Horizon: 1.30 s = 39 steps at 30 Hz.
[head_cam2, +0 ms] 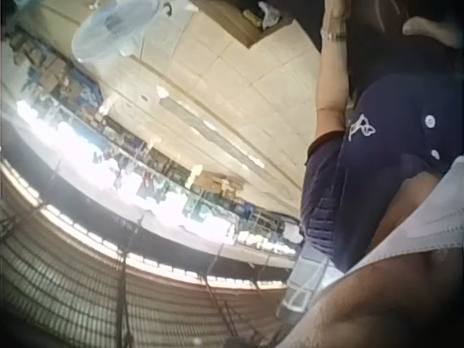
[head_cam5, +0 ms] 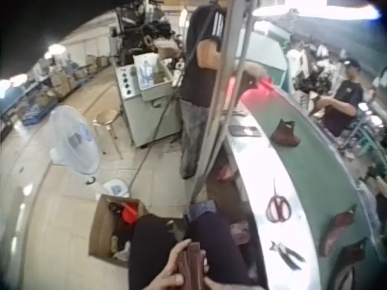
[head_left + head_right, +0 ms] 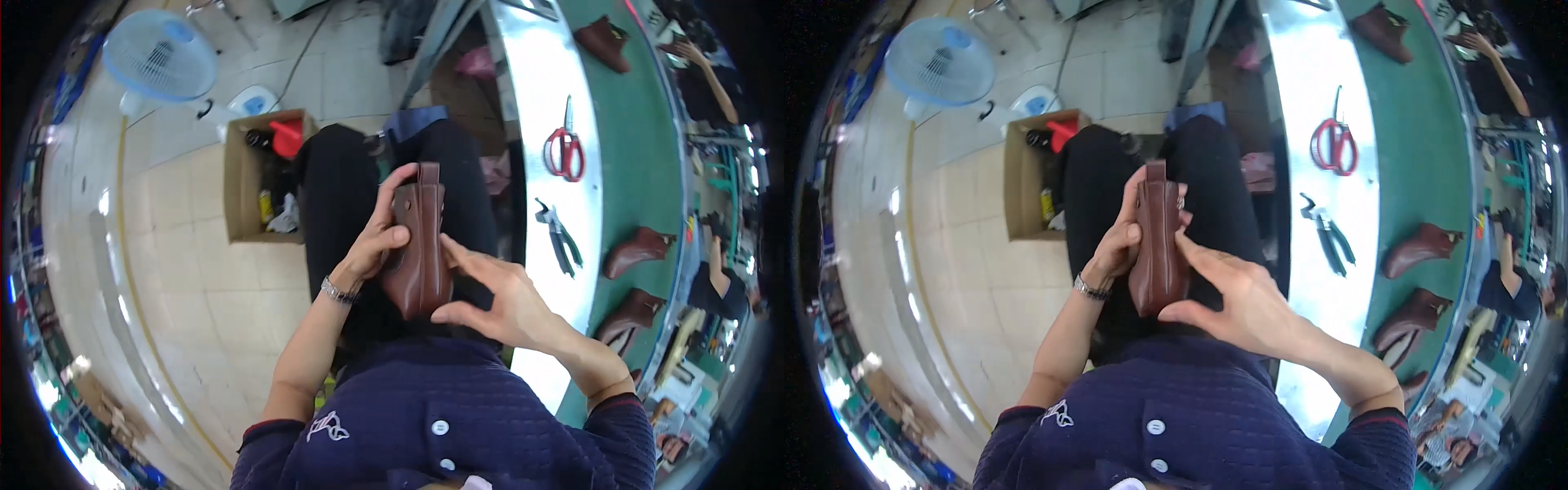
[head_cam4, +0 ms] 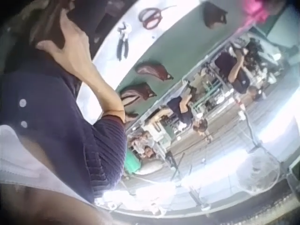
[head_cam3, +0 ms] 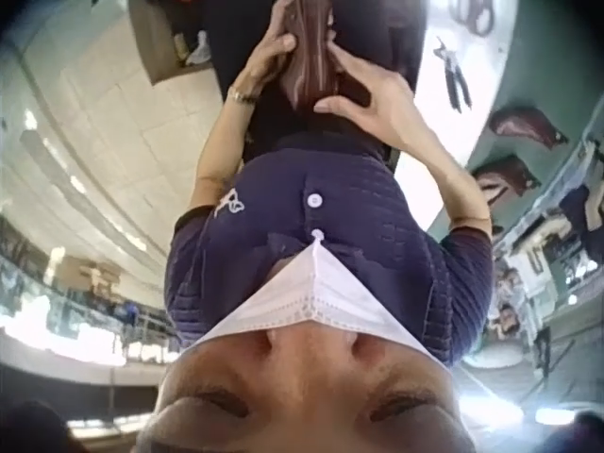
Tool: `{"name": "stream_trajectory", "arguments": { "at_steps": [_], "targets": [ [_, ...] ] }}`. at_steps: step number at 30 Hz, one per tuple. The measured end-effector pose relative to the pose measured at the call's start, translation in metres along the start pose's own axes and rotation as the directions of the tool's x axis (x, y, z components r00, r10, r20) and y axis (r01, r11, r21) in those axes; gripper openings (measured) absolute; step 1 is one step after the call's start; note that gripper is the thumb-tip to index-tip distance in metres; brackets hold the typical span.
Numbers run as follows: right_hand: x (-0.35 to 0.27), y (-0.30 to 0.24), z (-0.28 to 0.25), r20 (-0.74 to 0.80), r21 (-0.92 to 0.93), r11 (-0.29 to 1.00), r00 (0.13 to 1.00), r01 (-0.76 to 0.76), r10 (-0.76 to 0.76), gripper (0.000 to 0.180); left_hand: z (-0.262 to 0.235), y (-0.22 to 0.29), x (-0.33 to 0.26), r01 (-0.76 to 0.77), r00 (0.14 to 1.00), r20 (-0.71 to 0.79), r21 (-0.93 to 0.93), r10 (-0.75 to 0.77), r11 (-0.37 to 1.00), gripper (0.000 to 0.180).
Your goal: The person is finishing a leather shoe by trimming excess material with scissors and using pliers to adjust the sole.
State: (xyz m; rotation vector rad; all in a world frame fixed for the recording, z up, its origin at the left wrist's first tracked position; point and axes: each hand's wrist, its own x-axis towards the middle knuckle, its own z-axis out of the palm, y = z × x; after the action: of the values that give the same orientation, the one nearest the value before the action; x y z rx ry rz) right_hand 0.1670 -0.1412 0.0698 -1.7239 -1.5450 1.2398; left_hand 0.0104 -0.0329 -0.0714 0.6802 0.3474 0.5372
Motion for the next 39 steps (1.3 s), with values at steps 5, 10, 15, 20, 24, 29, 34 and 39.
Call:
{"name": "stream_trajectory", "arguments": {
  "at_steps": [5, 10, 15, 20, 24, 29, 34, 39],
  "targets": [
    [0.006, 0.027, 0.005, 0.080, 0.472, 0.875, 0.994, -0.107, 0.078, 0.061, 0.007, 0.021, -0.026, 0.036, 0.999, -0.047, 0.201, -0.028, 0.979, 0.082],
    [0.021, 0.041, -0.001, 0.101, 0.436, 0.887, 0.987, -0.156, 0.124, 0.068, 0.039, 0.012, -0.027, 0.067, 0.970, -0.241, 0.288, 0.004, 0.955, 0.068],
    [0.028, 0.019, -0.011, 0.265, 0.141, 0.969, 0.951, -0.203, 0.161, 0.053, 0.036, -0.003, -0.032, 0.101, 0.959, -0.282, 0.398, 0.017, 0.912, 0.068],
    [0.036, 0.030, -0.014, 0.280, 0.117, 0.977, 0.950, -0.180, 0.141, 0.051, 0.035, -0.001, -0.023, 0.068, 0.971, -0.238, 0.368, 0.023, 0.927, 0.072],
    [0.029, 0.054, -0.013, 0.189, 0.311, 0.939, 0.978, -0.148, 0.092, 0.059, 0.030, 0.002, -0.016, -0.019, 0.979, -0.181, 0.354, 0.088, 0.935, 0.083],
    [0.013, 0.077, 0.013, 0.129, 0.456, 0.890, 0.987, 0.026, -0.095, 0.084, -0.027, -0.027, -0.023, 0.131, 0.976, -0.177, -0.012, -0.131, 0.991, 0.062],
    [0.006, 0.101, 0.046, -0.079, 0.452, 0.883, 0.991, 0.128, -0.104, 0.107, -0.008, -0.002, 0.003, 0.264, 0.945, -0.165, -0.126, -0.282, 0.956, 0.060],
    [0.004, 0.113, 0.039, -0.367, 0.546, 0.797, 0.929, 0.258, -0.049, 0.127, 0.036, 0.030, 0.042, 0.400, 0.916, 0.121, -0.229, -0.382, 0.887, 0.073]
  ]
}}
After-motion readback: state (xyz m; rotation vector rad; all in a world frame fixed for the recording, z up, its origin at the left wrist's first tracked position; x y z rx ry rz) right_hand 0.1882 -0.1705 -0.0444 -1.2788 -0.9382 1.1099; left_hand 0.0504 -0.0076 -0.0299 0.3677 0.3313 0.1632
